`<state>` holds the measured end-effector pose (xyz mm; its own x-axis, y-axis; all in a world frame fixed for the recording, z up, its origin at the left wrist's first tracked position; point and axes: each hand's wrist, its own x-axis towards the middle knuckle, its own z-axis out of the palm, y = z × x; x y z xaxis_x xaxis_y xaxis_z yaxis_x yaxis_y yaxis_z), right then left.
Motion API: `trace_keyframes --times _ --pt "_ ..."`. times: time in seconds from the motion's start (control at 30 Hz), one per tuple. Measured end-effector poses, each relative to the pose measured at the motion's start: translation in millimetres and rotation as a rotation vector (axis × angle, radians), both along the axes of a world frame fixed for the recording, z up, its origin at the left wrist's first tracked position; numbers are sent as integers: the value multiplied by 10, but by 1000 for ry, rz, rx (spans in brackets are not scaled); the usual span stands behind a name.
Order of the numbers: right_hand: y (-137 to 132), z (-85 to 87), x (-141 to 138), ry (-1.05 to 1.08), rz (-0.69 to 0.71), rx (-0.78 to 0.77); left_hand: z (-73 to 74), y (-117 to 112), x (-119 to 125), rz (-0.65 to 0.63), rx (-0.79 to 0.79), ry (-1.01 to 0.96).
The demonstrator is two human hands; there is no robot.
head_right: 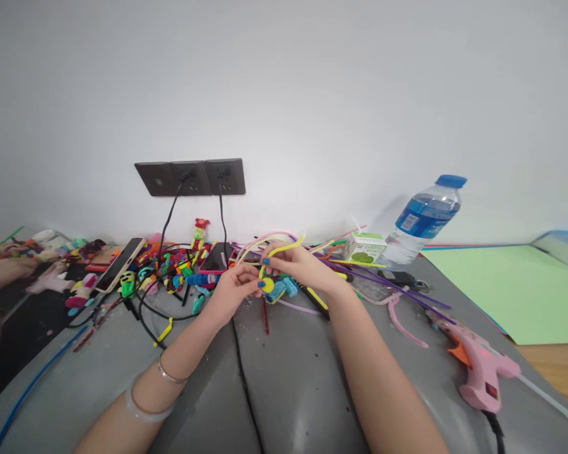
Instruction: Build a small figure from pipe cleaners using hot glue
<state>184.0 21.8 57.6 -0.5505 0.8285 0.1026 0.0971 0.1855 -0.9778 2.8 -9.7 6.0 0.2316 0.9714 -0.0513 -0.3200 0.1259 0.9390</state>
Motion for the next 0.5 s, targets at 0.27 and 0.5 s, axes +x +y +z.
trace_keyframes --times 0.27,0.5 --pt "11 11 38 35 9 65 21 50 -44 228 -61 -195" --pt "3 60 40 -32 7 109 66 43 -54 299 -66 -216"
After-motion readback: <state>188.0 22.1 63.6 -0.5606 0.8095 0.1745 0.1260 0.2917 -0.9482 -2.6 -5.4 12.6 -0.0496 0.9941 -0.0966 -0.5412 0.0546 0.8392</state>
